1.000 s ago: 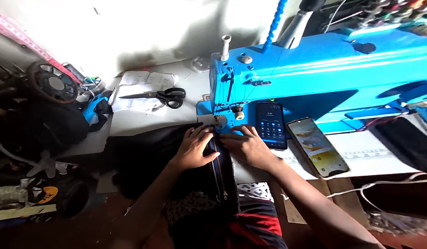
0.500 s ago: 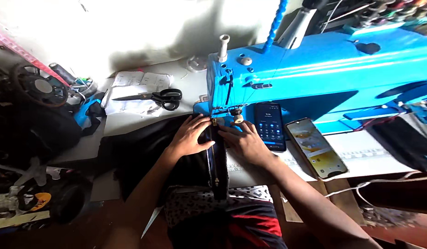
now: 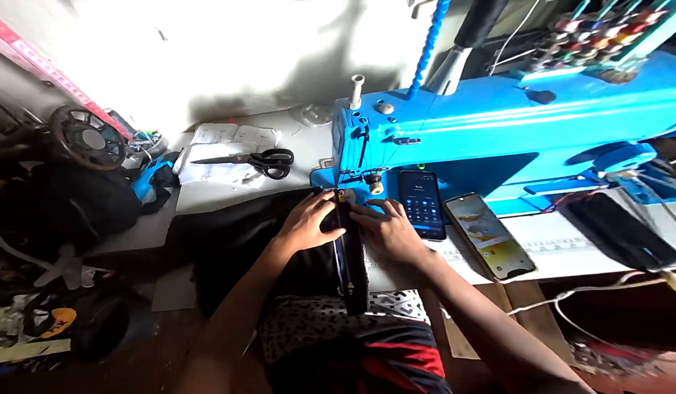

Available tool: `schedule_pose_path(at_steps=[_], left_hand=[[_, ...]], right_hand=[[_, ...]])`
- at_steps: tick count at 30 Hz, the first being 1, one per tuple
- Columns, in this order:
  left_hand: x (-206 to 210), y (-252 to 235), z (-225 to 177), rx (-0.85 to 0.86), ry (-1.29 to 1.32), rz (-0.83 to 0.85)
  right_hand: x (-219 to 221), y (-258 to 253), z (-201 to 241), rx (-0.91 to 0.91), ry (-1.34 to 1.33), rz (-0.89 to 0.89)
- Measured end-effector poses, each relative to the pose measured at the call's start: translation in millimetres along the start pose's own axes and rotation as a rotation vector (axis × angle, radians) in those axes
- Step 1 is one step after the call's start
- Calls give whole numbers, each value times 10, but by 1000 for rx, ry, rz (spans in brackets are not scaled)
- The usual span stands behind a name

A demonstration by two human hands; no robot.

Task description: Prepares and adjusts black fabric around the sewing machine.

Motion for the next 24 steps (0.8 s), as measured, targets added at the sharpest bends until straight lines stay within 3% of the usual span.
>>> schedule_pose_path(at_steps=[8,14,19,24], left_hand=[[3,-65,27,22,-39,33],[-27,3,-96,-153,-141,200],[66,134,-137,-261,-111,323],[103,156,-113,-268,-108,294]], right_hand=[[0,-185,-19,39,21,49],[91,-355,-226,172,-109,217],[93,-362,-161,103,20,189],[108,-392,-88,3,138,140]])
Point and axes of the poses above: each hand's wrist, its own y-axis away from the middle knuckle, its own x-axis out of the palm, z = x × y, the point moved 10 cm from there along -y, towards the middle knuckle, and after that the axes turned 15 degrees about -y, right-handed, at the moved point
